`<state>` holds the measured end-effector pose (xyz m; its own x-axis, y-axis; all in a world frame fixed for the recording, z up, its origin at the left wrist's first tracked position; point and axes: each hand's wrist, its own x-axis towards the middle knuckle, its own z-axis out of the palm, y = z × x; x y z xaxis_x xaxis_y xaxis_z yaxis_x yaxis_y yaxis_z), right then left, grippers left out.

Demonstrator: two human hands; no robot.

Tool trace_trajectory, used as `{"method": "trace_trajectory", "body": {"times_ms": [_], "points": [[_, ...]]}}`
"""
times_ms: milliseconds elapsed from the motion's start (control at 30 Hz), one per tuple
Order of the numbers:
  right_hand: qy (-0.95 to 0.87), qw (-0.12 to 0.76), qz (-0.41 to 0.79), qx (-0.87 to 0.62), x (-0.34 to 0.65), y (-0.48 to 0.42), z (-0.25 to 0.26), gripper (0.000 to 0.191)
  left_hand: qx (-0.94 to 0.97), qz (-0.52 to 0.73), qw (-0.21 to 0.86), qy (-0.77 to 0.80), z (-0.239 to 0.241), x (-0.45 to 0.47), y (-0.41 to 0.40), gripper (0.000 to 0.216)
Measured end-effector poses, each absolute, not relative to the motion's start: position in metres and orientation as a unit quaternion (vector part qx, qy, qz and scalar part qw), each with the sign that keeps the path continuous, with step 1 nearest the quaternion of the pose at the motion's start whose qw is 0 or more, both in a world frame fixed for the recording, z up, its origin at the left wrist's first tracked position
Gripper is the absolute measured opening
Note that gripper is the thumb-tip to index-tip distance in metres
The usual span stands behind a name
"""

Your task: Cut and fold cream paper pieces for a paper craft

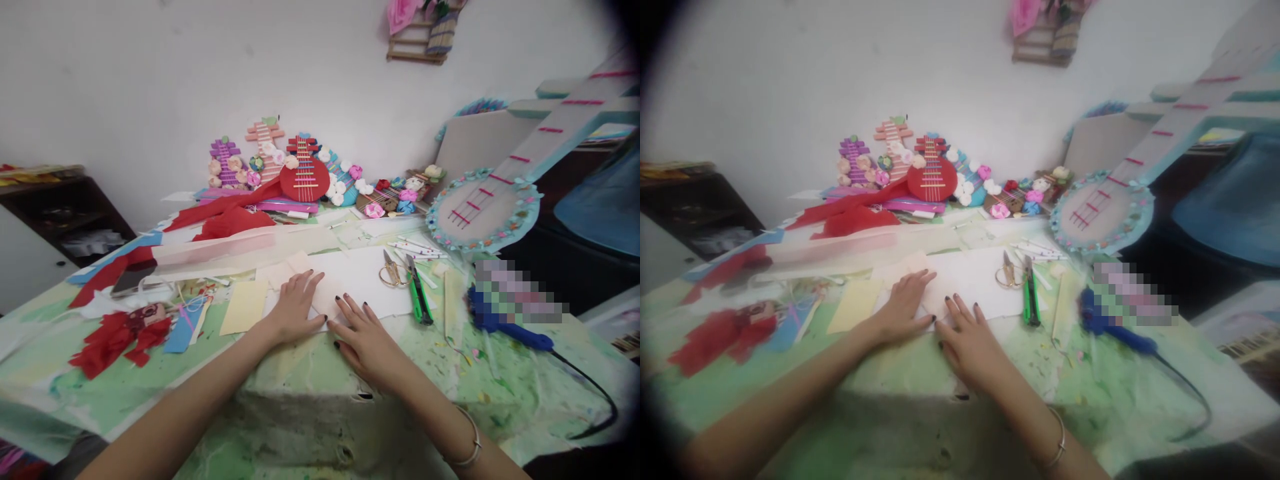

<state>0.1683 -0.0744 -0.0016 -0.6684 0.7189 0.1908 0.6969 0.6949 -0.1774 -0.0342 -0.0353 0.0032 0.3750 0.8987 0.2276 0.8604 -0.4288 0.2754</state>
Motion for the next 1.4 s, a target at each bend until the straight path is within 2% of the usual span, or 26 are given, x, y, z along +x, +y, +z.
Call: {"method": "trace_trajectory", "body": {"times_ms": [733, 1067, 1133, 1267, 1400], "points": [[-0.908, 0.124, 0.057, -0.396, 0.169, -0.073, -0.003, 0.037, 0.809, 0.133, 0.027, 0.572, 0.002, -0.056, -0.018, 0.066], [-0.905, 0.133, 0.066, -0.398, 0.170, -0.074, -0.004, 0.038, 0.810, 0.198, 0.016, 0.552, -0.001, -0.061, -0.016, 0.075], [-0.905, 0.135, 0.068, -0.398, 0.171, -0.074, -0.005, 0.039, 0.816, 0.235, 0.010, 0.528, 0.001, -0.061, -0.019, 0.068], [-0.904, 0.141, 0.072, -0.397, 0.171, -0.073, -0.006, 0.039, 0.861, 0.291, 0.000, 0.417, 0.011, -0.056, -0.039, 0.023], [-0.904, 0.142, 0.071, -0.397, 0.171, -0.072, -0.007, 0.040, 0.926, 0.187, -0.015, 0.329, 0.019, -0.054, -0.061, 0.025]]}}
